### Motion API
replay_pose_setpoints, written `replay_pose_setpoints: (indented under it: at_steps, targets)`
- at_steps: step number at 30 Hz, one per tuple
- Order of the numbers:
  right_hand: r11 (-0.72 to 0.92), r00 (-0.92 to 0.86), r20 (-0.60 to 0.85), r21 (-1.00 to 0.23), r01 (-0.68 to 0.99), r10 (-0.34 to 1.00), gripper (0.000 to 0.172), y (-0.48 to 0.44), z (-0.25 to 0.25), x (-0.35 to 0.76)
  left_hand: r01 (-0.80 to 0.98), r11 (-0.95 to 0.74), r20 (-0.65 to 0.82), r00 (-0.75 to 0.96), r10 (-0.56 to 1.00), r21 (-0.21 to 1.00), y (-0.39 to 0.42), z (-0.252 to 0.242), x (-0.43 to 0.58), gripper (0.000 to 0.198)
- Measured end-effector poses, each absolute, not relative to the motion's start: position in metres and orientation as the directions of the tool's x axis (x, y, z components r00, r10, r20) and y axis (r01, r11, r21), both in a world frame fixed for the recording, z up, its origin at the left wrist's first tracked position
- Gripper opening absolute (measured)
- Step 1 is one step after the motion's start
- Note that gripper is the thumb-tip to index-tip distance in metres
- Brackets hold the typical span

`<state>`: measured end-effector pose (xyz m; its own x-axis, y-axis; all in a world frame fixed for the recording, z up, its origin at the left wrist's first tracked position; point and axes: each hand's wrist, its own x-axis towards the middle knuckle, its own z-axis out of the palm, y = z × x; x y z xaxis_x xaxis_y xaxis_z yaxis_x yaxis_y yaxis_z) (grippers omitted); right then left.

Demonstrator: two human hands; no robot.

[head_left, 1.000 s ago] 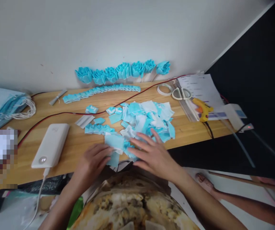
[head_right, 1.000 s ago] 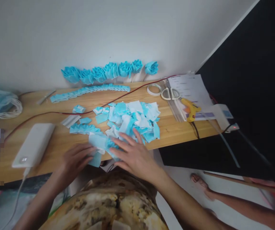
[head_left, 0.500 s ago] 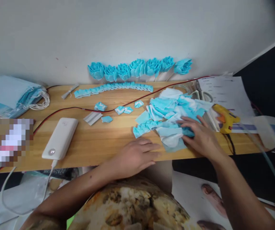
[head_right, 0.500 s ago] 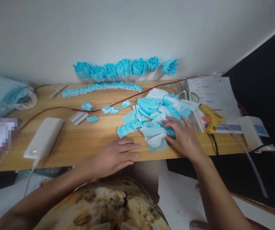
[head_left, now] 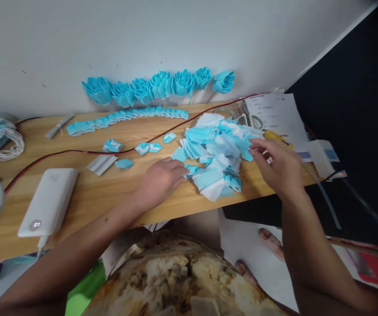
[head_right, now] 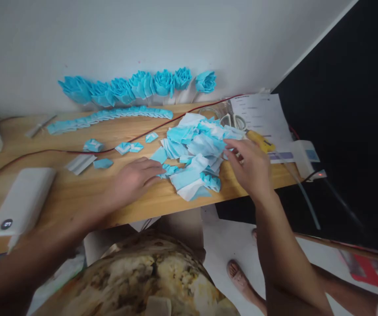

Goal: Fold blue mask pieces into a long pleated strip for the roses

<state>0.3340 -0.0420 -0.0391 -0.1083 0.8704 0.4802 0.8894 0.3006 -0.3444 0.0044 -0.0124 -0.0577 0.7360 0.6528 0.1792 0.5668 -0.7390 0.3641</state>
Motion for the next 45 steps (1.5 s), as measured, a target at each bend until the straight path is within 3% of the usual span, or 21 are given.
replay_pose_setpoints:
  at_steps: [4, 7, 9, 15, 18, 20, 23, 26, 29, 32, 34, 36, 39, 42, 45]
  targets:
    - [0.625, -0.477, 0.423, -0.354, 0.696, 0.771, 0.033, -0.072, -0.039, 0.293, 0.575, -0.771, 0.117, 0.776, 0.620, 0.275, -0.004, -0.061, 0.023, 0.024]
    - [0.718, -0.660, 0.283, -0.285, 0.635, 0.696, 0.035, -0.078, -0.058, 0.280, 0.556, -0.800, 0.081, 0.808, 0.584, 0.225, 0.000, -0.065, 0.033, 0.024]
    - [0.705, -0.647, 0.280, -0.277, 0.653, 0.709, 0.032, -0.074, -0.071, 0.289, 0.567, -0.800, 0.046, 0.809, 0.586, 0.196, 0.001, -0.067, 0.033, 0.025]
    - [0.601, -0.364, 0.530, -0.390, 0.698, 0.766, 0.017, -0.058, -0.081, 0.340, 0.647, -0.752, 0.065, 0.751, 0.657, 0.121, -0.005, -0.069, 0.000, 0.024]
    - [0.579, -0.303, 0.571, -0.397, 0.712, 0.763, 0.017, -0.056, -0.075, 0.333, 0.692, -0.716, 0.049, 0.715, 0.698, 0.097, -0.009, -0.070, -0.015, 0.024]
    - [0.610, -0.366, 0.541, -0.384, 0.693, 0.757, 0.024, -0.055, -0.070, 0.314, 0.700, -0.707, 0.044, 0.707, 0.706, 0.099, -0.012, -0.071, -0.019, 0.024]
    - [0.686, -0.540, 0.432, -0.352, 0.637, 0.722, 0.048, -0.051, -0.064, 0.277, 0.693, -0.713, 0.070, 0.710, 0.701, 0.110, -0.015, -0.073, -0.019, 0.025]
    - [0.671, -0.589, 0.323, -0.307, 0.675, 0.741, 0.063, -0.041, -0.064, 0.243, 0.683, -0.724, 0.104, 0.717, 0.689, 0.097, -0.019, -0.074, -0.019, 0.027]
    - [0.705, -0.629, 0.324, -0.248, 0.664, 0.706, 0.053, -0.035, -0.069, 0.219, 0.687, -0.721, 0.115, 0.712, 0.693, 0.091, -0.023, -0.071, -0.025, 0.028]
    - [0.829, -0.698, 0.449, -0.254, 0.498, 0.557, 0.025, -0.037, -0.074, 0.209, 0.706, -0.699, 0.106, 0.691, 0.715, 0.112, -0.025, -0.066, -0.036, 0.030]
    - [0.877, -0.699, 0.530, -0.317, 0.363, 0.480, 0.020, -0.041, -0.074, 0.212, 0.725, -0.678, 0.103, 0.670, 0.735, 0.126, -0.026, -0.064, -0.045, 0.033]
    - [0.856, -0.667, 0.552, -0.433, 0.283, 0.500, 0.020, -0.044, -0.072, 0.224, 0.738, -0.661, 0.106, 0.653, 0.750, 0.135, -0.027, -0.064, -0.054, 0.035]
    - [0.726, -0.538, 0.517, -0.613, 0.311, 0.666, 0.015, -0.048, -0.067, 0.257, 0.751, -0.643, 0.136, 0.628, 0.766, 0.152, -0.029, -0.067, -0.067, 0.033]
    - [0.585, -0.233, 0.541, -0.697, 0.413, 0.808, 0.006, -0.045, -0.065, 0.292, 0.775, -0.608, 0.182, 0.582, 0.792, 0.170, -0.031, -0.069, -0.081, 0.028]
    - [0.391, 0.137, 0.534, -0.748, 0.537, 0.834, 0.020, -0.033, -0.068, 0.321, 0.818, -0.548, 0.206, 0.514, 0.833, 0.177, -0.035, -0.070, -0.096, 0.027]
